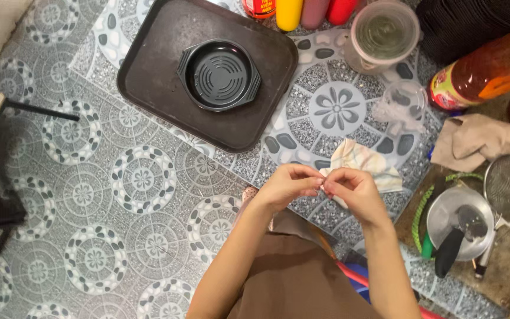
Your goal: The person places pieces of raw meat into a pot of noodles on the stovetop, then wipes the stovetop and adjacent counter with a cloth. They move to a table, wipe its surface with a cloth, handle a plastic cup and lid, clap their hands clean, and continue wiping the table.
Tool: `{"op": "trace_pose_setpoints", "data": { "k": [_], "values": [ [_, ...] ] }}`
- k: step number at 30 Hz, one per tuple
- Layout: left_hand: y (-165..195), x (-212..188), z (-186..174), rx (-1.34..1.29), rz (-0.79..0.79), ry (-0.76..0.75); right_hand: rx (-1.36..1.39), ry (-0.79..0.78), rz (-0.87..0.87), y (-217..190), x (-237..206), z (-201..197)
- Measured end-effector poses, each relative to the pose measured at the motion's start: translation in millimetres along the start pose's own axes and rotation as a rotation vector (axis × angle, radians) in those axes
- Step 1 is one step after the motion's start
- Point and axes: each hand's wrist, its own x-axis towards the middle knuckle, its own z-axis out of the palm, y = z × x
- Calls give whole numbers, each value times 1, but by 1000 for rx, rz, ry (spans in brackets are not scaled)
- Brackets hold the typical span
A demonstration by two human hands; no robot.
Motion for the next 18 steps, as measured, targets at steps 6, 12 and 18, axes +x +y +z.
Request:
{"op": "trace_pose_setpoints", "data": {
  "k": [6, 12, 18],
  "values": [
    [15, -4, 18, -32, -46, -139, 14, 37, -56, -17, -17, 7],
    [24, 5, 39, 21, -49, -236, 23, 109, -85, -29, -30, -1],
    [39, 13, 51, 77, -65, -306, 37, 140, -116, -43, -39, -1]
  ]
}}
